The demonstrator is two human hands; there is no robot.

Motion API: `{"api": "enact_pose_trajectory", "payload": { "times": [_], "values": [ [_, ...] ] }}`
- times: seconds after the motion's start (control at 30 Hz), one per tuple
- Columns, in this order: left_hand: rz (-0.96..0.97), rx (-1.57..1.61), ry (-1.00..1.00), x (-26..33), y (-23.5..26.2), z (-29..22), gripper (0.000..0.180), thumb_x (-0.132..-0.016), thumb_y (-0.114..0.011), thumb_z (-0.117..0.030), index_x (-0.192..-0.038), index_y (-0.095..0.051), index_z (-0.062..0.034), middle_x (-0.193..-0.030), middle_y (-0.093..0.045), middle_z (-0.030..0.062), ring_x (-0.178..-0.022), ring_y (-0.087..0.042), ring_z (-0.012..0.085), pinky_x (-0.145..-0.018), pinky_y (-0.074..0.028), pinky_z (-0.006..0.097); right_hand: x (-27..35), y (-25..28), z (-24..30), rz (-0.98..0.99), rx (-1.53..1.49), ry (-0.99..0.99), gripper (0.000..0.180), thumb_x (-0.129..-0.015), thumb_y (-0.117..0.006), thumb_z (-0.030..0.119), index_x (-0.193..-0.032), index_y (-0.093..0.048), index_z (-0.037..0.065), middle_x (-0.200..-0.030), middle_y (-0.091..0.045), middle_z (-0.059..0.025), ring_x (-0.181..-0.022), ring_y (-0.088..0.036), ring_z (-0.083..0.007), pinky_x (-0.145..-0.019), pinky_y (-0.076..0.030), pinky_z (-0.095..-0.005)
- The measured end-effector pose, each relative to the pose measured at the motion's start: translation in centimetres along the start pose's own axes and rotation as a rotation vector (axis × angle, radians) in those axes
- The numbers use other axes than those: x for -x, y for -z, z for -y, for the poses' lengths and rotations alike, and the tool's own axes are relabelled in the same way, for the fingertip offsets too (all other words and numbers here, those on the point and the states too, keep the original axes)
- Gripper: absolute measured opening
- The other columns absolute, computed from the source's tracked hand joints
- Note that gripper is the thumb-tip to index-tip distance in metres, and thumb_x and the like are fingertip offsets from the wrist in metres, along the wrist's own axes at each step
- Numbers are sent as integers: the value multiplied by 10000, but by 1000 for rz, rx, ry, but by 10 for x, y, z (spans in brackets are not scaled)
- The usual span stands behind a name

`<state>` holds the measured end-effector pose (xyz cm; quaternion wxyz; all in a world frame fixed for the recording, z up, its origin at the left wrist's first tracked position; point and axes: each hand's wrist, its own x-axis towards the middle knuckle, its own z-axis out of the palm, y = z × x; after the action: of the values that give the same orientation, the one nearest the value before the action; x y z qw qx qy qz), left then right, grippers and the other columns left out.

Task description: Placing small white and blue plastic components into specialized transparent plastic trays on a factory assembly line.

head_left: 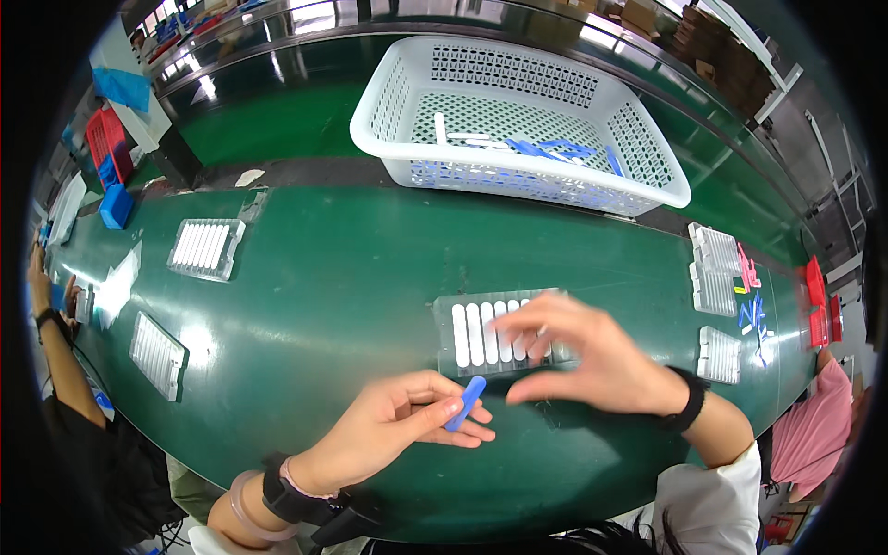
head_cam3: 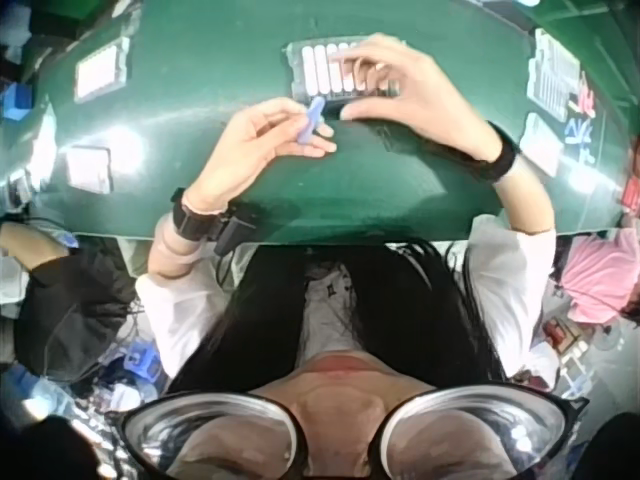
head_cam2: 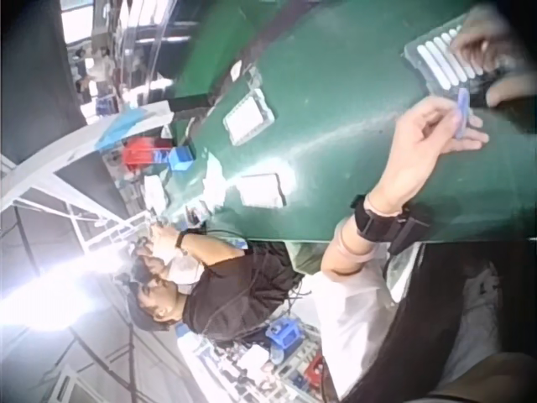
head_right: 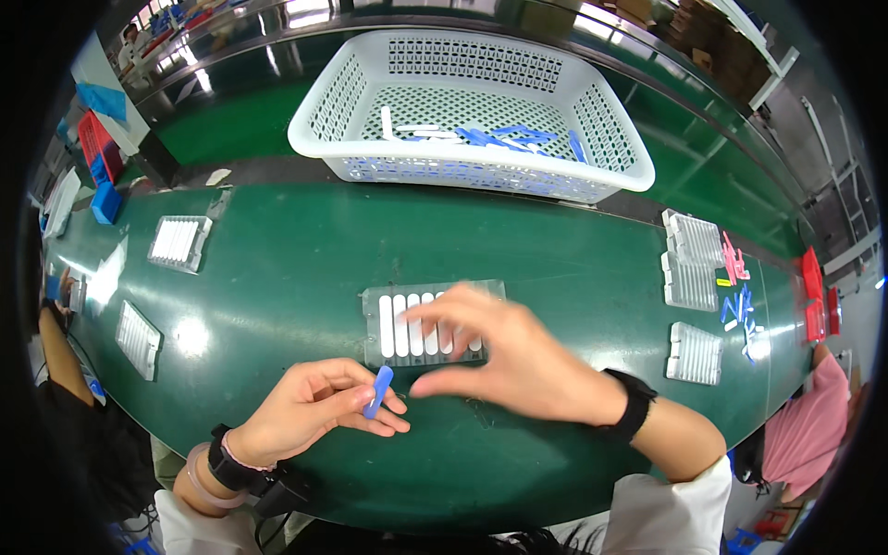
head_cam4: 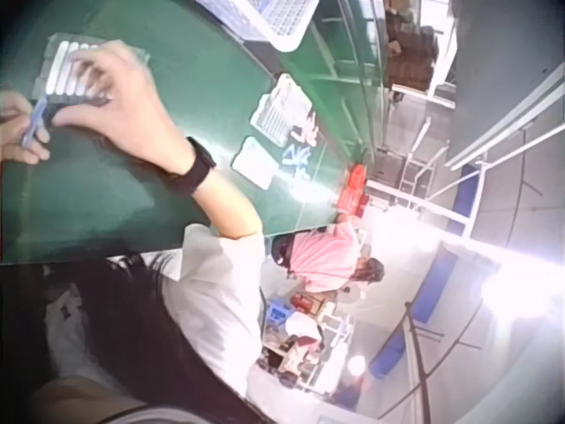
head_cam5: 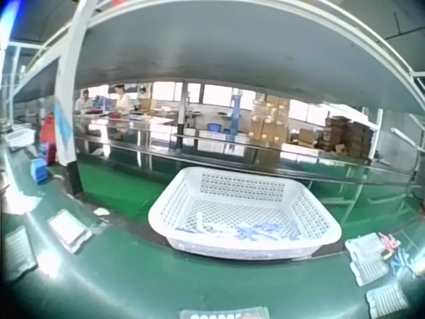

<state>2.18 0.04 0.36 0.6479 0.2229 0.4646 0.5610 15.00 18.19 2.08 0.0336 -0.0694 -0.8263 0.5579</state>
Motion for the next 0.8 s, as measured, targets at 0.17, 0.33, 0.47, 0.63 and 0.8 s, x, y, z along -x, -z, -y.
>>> {"api": "enact_pose_trajectory", "payload": {
  "times": [0.17,0.33,0.47,0.63,0.8],
  "values": [
    [138,16,201,-1,-3,-3,225,-910,-394,-124,-1054,-469,31,-1024,-537,185,-913,-583,313,-762,-513,373,-2,-12,0,153,-435,-166,106,-768,-627,65,-838,-611,-13,-796,-604,-42,-723,-568,-93,-668,-467,-217],
    [148,-44,196,-1,-2,-2,251,-919,-375,-144,-1081,-456,30,-1052,-528,170,-910,-586,293,-750,-514,350,-21,55,-1,-16,-17,-371,151,-686,-696,50,-780,-616,-37,-707,-624,-65,-607,-578,-75,-550,-454,-188],
    [180,-83,194,-2,0,-1,250,-920,-376,-155,-1079,-463,17,-1061,-529,150,-909,-587,254,-756,-508,324,-28,71,-24,25,195,-267,215,-663,-715,87,-829,-625,-14,-687,-612,-25,-616,-549,-64,-577,-427,-191],
    [183,-82,173,-1,1,0,241,-921,-374,-156,-1073,-474,3,-1058,-534,128,-903,-585,213,-766,-498,300,-9,54,-15,4,451,-206,527,-622,-735,151,-1078,-504,24,-918,-503,-94,-756,-503,-194,-685,-435,-295],
    [189,-96,165,0,3,1,229,-920,-376,-138,-1070,-476,3,-1041,-540,115,-893,-582,189,-771,-487,284,14,33,-15,-60,450,27,549,-648,-714,171,-1123,-468,45,-1037,-483,-83,-920,-468,-266,-776,-423,-330]
  ]
}}
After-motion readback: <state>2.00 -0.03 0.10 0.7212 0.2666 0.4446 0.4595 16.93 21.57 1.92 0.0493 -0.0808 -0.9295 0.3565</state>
